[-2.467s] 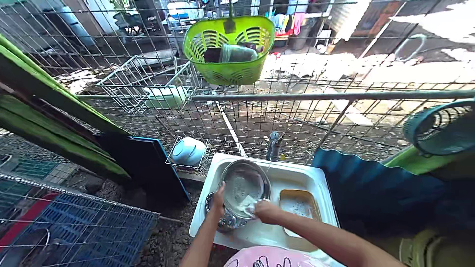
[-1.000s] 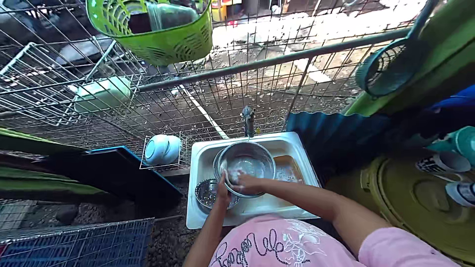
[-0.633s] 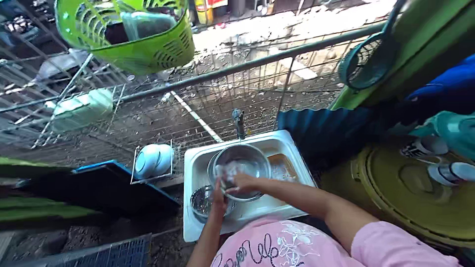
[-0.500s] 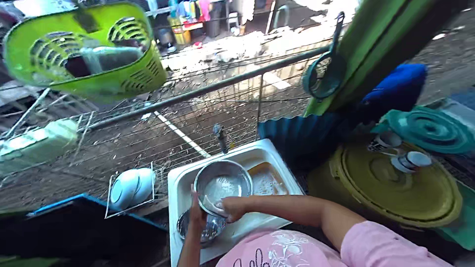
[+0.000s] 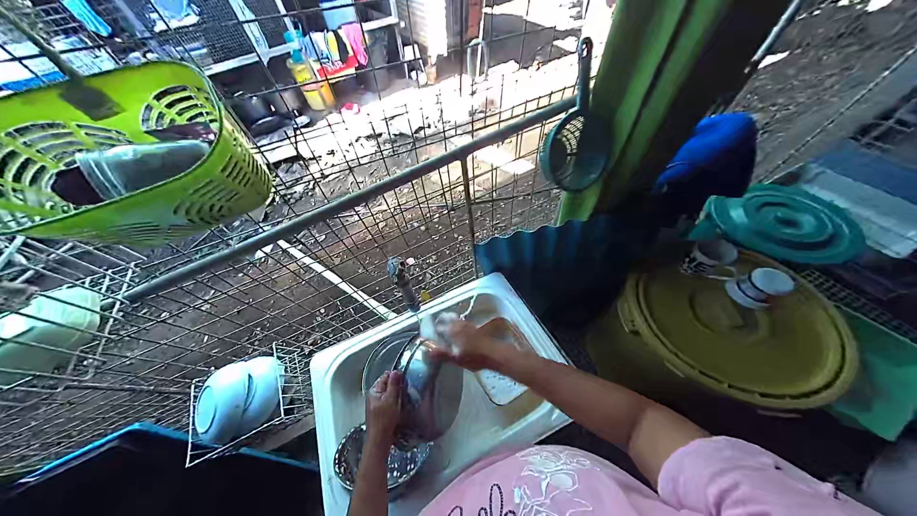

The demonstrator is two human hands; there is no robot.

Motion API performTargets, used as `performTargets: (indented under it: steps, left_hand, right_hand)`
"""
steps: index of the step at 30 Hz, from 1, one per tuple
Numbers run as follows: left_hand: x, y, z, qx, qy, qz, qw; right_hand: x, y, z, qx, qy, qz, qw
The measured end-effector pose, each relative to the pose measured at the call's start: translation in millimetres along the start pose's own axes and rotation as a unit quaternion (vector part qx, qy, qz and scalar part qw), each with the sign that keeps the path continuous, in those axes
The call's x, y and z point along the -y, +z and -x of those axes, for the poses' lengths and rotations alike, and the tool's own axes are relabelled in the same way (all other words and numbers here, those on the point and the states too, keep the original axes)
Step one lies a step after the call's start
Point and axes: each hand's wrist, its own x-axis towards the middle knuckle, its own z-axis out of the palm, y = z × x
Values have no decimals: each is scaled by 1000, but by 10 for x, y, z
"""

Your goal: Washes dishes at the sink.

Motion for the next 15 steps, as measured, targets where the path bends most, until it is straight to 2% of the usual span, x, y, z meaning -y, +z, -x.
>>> performTargets:
  steps: [1, 3, 4, 6, 7, 9, 10, 12, 14, 15]
  left_hand:
    - [-41, 83, 34, -7, 4, 19, 1000]
    - [-125, 212, 102, -15, 31, 53, 998]
    - [-170, 231, 130, -14, 43, 47, 998]
    - [-278, 212, 177, -24, 36, -3, 999]
    - [-319, 195, 201, -28, 32, -33, 999]
    - [-397, 168, 281, -23, 29, -50, 998]
    - [-444, 163, 325, -14, 19, -50, 998]
    - [-477, 183, 339, 6, 5, -60, 998]
    - [-425, 215, 344, 16, 4, -64, 998]
    - [-414, 213, 366, 24, 9, -72, 997]
  right_hand:
    - [136, 219, 86, -9, -46, 35, 998]
    - [258, 593, 200, -99, -149, 97, 979]
    - [262, 642, 191, -142, -174, 107, 969]
    - [143, 496, 37, -200, -147, 59, 967]
    - [43, 361, -69, -208, -90, 17, 974]
    - [-161, 105, -267, -170, 44, -76, 981]
    - [-247, 97, -327, -157, 57, -114, 979]
    - [-207, 253, -283, -112, -21, -112, 987]
    - [113, 416, -52, -49, -131, -10, 990]
    - [215, 441, 34, -38, -151, 32, 987]
